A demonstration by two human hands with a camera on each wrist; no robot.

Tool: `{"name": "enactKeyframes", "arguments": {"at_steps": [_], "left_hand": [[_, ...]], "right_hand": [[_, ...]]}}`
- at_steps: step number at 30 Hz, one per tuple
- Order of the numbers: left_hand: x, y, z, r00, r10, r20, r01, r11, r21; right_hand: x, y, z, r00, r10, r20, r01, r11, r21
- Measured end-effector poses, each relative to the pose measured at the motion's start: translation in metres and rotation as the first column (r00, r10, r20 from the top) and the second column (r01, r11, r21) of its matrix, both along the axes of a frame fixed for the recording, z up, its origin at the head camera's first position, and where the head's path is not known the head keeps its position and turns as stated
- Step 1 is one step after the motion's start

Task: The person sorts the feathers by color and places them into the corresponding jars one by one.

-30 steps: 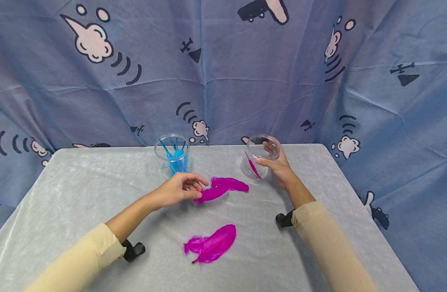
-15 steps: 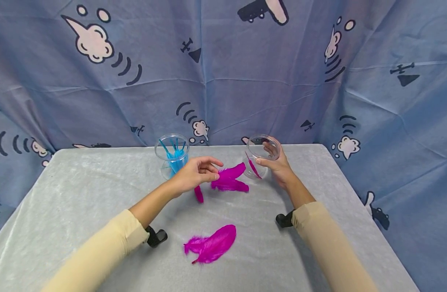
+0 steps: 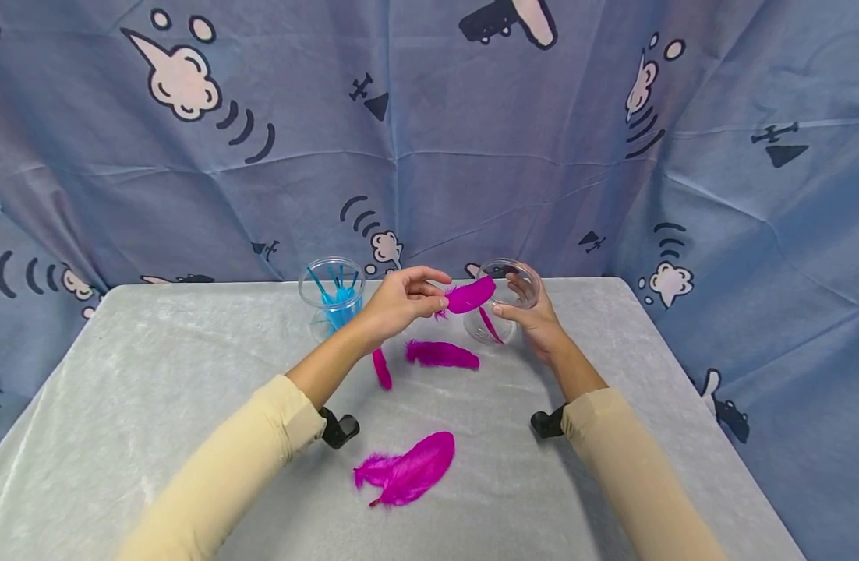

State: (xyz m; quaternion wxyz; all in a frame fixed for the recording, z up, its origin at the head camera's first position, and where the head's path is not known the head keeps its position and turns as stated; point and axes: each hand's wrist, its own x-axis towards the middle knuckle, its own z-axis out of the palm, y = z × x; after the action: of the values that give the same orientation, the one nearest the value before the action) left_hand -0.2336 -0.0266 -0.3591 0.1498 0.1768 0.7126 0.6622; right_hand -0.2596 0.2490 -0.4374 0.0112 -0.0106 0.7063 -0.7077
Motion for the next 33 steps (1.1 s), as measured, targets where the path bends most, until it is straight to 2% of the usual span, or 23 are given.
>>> {"name": "enactKeyframes", "arguments": {"at_steps": [7, 12, 19, 24, 33], "left_hand": [[-0.01, 0.021, 0.01, 0.998, 0.069, -0.01, -0.068, 0.997, 0.039], [-0.017, 0.038, 0.01, 0.991, 0.136, -0.003, -0.136, 0.99, 0.044], [-0.021, 0.061, 0.011, 0.981, 0.195, 0.011, -0.195, 0.981, -0.007], [-0.024, 0.075, 0.01, 0.963, 0.268, 0.002, -0.267, 0.961, -0.076], [-0.025, 0.094, 0.007, 0.925, 0.38, 0.007, -0.375, 0.916, -0.139]], "right_hand": [[0.0, 0.0, 0.0, 1.0, 0.008, -0.025, -0.008, 1.0, -0.003], [0.0, 0.0, -0.001, 0.999, 0.019, -0.046, -0.02, 1.0, -0.021], [-0.001, 0.0, -0.002, 0.999, 0.012, -0.04, -0.012, 1.0, 0.001], [-0.001, 0.0, -0.002, 0.999, 0.02, -0.048, -0.02, 1.0, 0.0], [0.0, 0.0, -0.002, 0.998, 0.022, -0.061, -0.024, 0.999, -0.028]]}}
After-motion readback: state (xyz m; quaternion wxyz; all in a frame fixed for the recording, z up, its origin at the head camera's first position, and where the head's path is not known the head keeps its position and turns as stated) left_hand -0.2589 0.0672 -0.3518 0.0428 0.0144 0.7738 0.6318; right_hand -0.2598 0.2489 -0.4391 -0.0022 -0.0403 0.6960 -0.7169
